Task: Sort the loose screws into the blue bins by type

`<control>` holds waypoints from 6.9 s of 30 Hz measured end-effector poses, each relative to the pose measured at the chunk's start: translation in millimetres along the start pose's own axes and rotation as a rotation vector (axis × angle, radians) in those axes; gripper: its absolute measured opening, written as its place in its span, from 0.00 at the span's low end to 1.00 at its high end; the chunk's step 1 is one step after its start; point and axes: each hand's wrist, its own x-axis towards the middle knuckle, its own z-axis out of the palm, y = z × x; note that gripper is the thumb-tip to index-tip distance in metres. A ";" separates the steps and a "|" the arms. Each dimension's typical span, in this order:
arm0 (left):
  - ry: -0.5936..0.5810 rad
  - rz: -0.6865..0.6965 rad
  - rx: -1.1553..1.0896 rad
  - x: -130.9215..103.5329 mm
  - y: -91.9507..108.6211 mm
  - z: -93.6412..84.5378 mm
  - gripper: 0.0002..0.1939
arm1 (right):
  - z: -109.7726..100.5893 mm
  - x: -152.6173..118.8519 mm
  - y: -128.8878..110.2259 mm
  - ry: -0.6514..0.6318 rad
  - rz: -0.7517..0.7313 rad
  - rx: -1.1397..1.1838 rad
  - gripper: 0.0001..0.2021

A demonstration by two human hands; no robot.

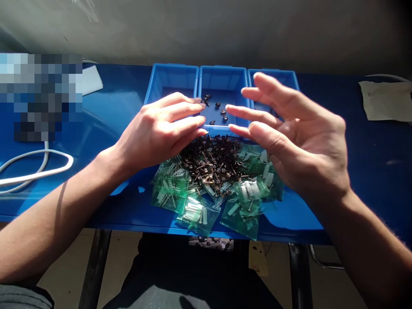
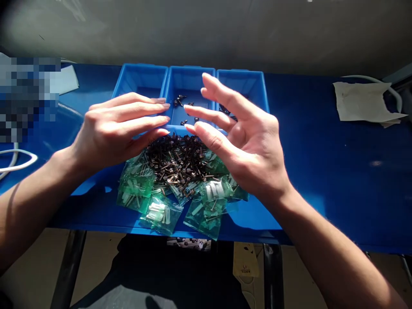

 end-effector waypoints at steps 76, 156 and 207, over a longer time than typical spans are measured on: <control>0.003 0.030 0.011 0.2 -2.1 -0.5 0.10 | -4.4 -1.0 19.4 -0.426 -0.670 -0.871 0.09; 0.030 0.029 -0.013 -2.4 -3.2 4.0 0.11 | 9.5 -9.3 26.0 -0.407 -0.625 -0.863 0.10; 0.009 0.025 -0.051 -2.4 -4.2 2.4 0.11 | -3.4 -3.2 15.6 -0.414 -0.568 -0.873 0.07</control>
